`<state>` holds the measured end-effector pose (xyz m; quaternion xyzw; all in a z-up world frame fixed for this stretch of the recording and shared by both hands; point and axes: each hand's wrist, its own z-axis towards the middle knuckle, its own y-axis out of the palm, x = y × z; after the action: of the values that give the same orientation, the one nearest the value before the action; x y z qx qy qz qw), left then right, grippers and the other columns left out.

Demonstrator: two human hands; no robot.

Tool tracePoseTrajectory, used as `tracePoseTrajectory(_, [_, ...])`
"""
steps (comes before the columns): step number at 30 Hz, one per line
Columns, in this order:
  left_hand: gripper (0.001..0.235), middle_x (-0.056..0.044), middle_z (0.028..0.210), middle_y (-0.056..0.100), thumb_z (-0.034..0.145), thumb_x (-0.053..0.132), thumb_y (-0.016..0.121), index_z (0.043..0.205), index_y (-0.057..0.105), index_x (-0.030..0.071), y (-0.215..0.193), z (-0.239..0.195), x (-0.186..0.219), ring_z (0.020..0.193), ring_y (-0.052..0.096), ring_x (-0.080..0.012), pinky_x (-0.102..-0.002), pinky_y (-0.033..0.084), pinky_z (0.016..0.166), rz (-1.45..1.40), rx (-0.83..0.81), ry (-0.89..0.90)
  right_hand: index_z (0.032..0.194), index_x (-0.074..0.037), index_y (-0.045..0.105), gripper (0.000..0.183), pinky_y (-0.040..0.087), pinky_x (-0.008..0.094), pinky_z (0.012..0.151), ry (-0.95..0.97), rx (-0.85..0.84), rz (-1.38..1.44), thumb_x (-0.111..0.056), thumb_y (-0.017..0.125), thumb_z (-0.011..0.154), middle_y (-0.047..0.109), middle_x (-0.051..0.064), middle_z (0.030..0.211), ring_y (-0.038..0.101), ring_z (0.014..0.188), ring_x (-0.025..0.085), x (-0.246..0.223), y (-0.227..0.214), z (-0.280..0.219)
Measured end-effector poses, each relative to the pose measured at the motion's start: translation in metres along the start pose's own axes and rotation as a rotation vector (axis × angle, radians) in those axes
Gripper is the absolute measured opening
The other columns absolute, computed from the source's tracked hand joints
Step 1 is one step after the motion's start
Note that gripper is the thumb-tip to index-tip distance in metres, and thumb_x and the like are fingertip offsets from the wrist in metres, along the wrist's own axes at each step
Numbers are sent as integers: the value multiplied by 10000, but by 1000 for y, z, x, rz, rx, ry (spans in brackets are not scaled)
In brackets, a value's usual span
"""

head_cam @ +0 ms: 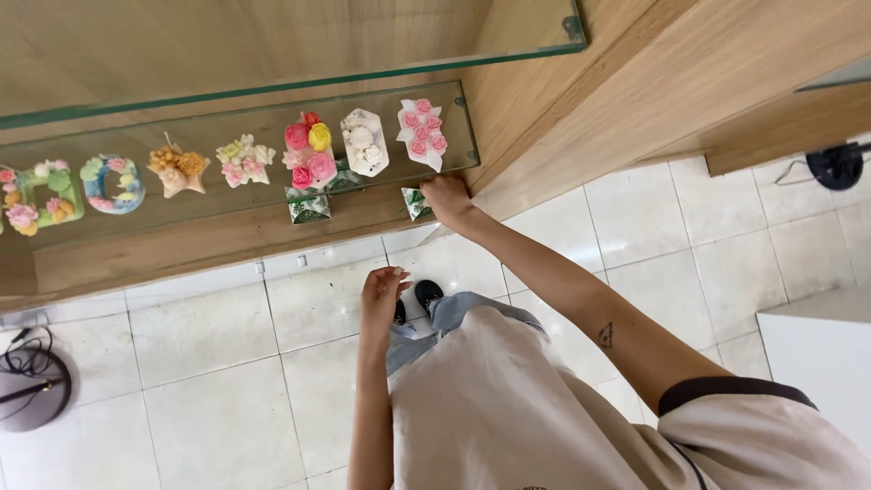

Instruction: Stocking and organizing wrapped candles from a shipping box onto a display shelf.

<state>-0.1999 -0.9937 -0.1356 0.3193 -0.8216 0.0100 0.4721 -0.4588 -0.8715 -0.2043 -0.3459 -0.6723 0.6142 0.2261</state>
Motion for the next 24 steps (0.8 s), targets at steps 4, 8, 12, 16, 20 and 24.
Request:
tracePoseTrajectory(4, [576, -157, 1119, 686, 918, 173, 776, 1349, 425, 26, -7, -5, 9, 1022, 703, -224, -329, 543, 924, 1, 7, -27, 883, -109, 764, 127, 563, 443, 834, -20, 56, 205, -187, 787, 785, 759, 75, 948, 720, 929, 294, -38, -100, -40])
tracePoseTrajectory(8, [889, -152, 1266, 626, 808, 94, 824, 1480, 243, 92, -7, -12, 38, 1074, 684, -235, -356, 538, 895, 113, -19, -60, 769, -123, 766, 116, 550, 418, 813, 55, 25, 388, -235, 797, 761, 768, 2, 1080, 712, 966, 262, -61, -162, -78])
tracePoseTrajectory(12, [924, -96, 1417, 508, 848, 30, 732, 1575, 170, 126, 1, -13, 49, 1255, 604, -211, -356, 542, 1007, -30, -290, -9, 859, -45, 778, 106, 578, 351, 897, 38, 4, 900, -144, 811, 838, 779, 81, 1095, 738, 1048, 218, -65, -205, -123])
tracePoseTrajectory(16, [749, -117, 1464, 538, 927, -33, 703, 1574, 328, 18, 18, -12, 44, 1308, 549, -211, -369, 482, 1082, -261, -580, -46, 994, 15, 760, 91, 588, 309, 995, 151, 62, 1370, -38, 771, 921, 778, 91, 1082, 736, 1097, 165, -62, -226, -173])
tracePoseTrajectory(20, [712, -125, 1424, 576, 905, -17, 727, 1538, 401, 4, 48, -19, 52, 1296, 570, -205, -364, 479, 1105, -112, -692, -101, 1010, 9, 763, 112, 574, 291, 941, 316, 191, 1565, -71, 770, 932, 766, 74, 1085, 707, 1011, 144, -50, -231, -222])
tracePoseTrajectory(24, [752, -74, 1366, 596, 875, 68, 779, 1519, 393, 24, 98, -39, 64, 1260, 581, -161, -329, 485, 1070, 8, -856, -134, 952, -11, 763, 119, 540, 284, 942, 486, 411, 1709, -124, 746, 984, 749, 56, 1042, 673, 991, 123, -33, -213, -274])
